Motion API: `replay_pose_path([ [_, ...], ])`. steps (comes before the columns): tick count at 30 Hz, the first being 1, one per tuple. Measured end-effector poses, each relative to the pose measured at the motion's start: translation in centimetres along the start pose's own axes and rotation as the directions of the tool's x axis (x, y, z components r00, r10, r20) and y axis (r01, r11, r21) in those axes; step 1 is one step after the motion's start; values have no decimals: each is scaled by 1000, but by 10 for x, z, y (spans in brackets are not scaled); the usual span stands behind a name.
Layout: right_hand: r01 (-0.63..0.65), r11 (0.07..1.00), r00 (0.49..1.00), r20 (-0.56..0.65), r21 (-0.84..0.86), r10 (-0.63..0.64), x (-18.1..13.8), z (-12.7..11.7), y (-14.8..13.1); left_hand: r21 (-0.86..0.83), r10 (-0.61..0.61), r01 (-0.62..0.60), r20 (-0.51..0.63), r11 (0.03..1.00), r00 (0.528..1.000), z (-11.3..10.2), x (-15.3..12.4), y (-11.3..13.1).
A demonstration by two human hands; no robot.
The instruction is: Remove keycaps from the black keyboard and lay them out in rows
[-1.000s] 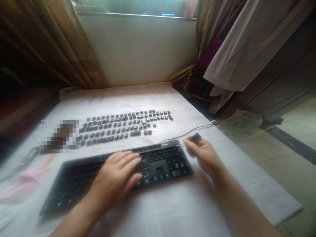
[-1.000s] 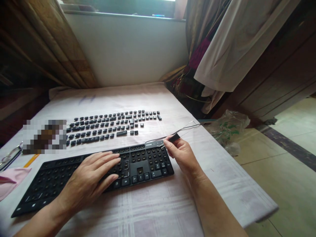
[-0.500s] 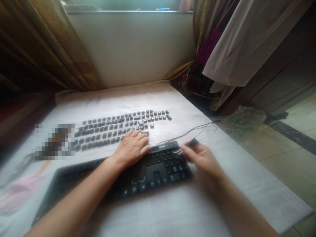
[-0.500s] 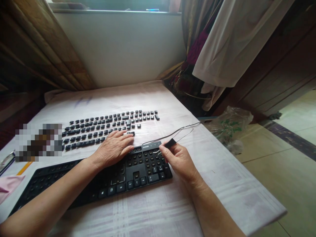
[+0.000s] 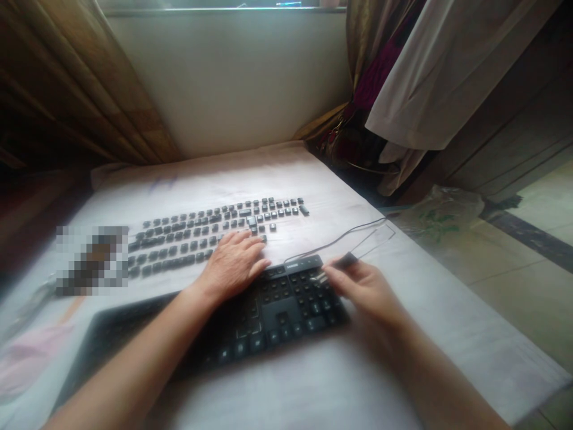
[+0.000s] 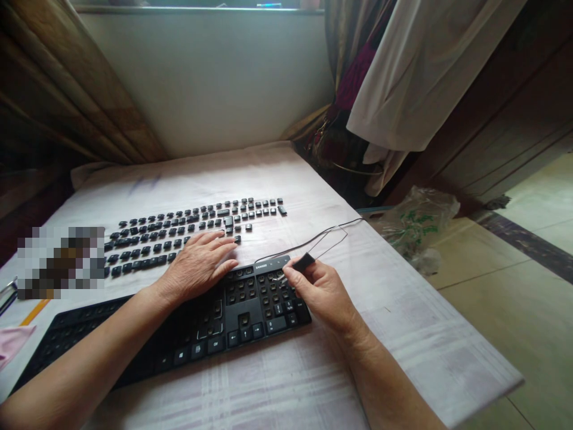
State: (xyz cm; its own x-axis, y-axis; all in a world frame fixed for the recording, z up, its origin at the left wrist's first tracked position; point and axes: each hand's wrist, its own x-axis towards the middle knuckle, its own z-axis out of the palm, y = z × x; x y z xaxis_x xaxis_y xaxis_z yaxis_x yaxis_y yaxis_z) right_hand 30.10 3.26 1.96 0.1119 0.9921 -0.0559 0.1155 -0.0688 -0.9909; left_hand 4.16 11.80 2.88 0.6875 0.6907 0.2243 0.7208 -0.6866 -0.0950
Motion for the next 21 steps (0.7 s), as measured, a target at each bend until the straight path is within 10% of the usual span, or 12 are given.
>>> replay_pose_path([
  [21,25,1000,996,89,-5,-24,-3,-5,-4,11,-34,34,-22,999,999,-7,-14,-9],
])
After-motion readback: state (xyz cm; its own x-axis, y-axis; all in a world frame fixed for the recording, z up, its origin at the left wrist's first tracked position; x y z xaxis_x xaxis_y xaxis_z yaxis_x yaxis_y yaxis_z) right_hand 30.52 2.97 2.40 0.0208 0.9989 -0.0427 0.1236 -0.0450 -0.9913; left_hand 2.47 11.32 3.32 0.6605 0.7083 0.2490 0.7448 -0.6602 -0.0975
